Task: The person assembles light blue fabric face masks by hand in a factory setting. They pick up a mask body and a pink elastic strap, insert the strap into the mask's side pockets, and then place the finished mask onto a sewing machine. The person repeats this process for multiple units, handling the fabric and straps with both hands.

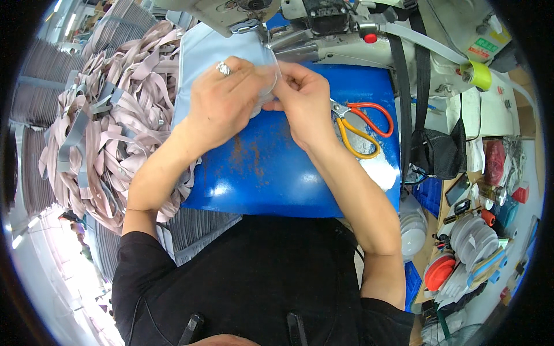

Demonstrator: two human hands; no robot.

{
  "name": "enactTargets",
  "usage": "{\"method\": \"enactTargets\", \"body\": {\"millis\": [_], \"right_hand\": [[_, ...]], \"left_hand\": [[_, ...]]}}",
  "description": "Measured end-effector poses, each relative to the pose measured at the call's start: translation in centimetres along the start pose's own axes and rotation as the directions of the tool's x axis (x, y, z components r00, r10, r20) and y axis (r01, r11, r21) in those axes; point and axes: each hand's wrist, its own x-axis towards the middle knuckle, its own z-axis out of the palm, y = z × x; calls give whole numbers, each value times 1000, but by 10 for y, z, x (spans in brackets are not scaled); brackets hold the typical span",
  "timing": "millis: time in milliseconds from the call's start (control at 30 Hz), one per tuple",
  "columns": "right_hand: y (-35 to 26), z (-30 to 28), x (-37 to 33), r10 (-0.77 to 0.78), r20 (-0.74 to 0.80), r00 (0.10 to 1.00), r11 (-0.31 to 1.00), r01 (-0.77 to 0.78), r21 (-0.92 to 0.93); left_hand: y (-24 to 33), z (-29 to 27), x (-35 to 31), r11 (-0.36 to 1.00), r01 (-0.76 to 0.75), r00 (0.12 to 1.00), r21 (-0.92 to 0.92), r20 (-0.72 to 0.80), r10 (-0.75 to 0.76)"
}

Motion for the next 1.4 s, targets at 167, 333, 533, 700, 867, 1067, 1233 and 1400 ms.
{"method": "enactTargets", "body": {"millis": [167,333,533,700,867,1067,1233,1400], "right_hand": [[-3,11,14,64,-104,992,998,-67,-22],[-2,21,19,-13,-230,973,988,-22,-150],[14,39,20,-178,-324,929,947,71,-315],[7,28,8,-169,-205,964,918,78,-390],[-12,3,1,76,-131,988,924,-119,-364],[-10,9,8,116,-93,989,982,-129,-139],[-5,12,18,114,-144,983,988,-127,-85],[-3,13,17,145,-164,976,986,-157,-60]], "left_hand": [[-22,3,0,996,90,993,-2,71,-89],[-35,-19,-26,967,167,955,193,210,-207],[-27,-60,-38,906,92,828,413,473,-300],[-39,-87,-9,901,-261,820,346,573,18],[-31,-99,14,897,-332,725,291,687,45],[-29,-97,36,923,-301,737,238,673,67],[-32,-99,55,961,-239,685,143,726,62],[-15,-83,40,925,-212,756,314,653,-48]]}}
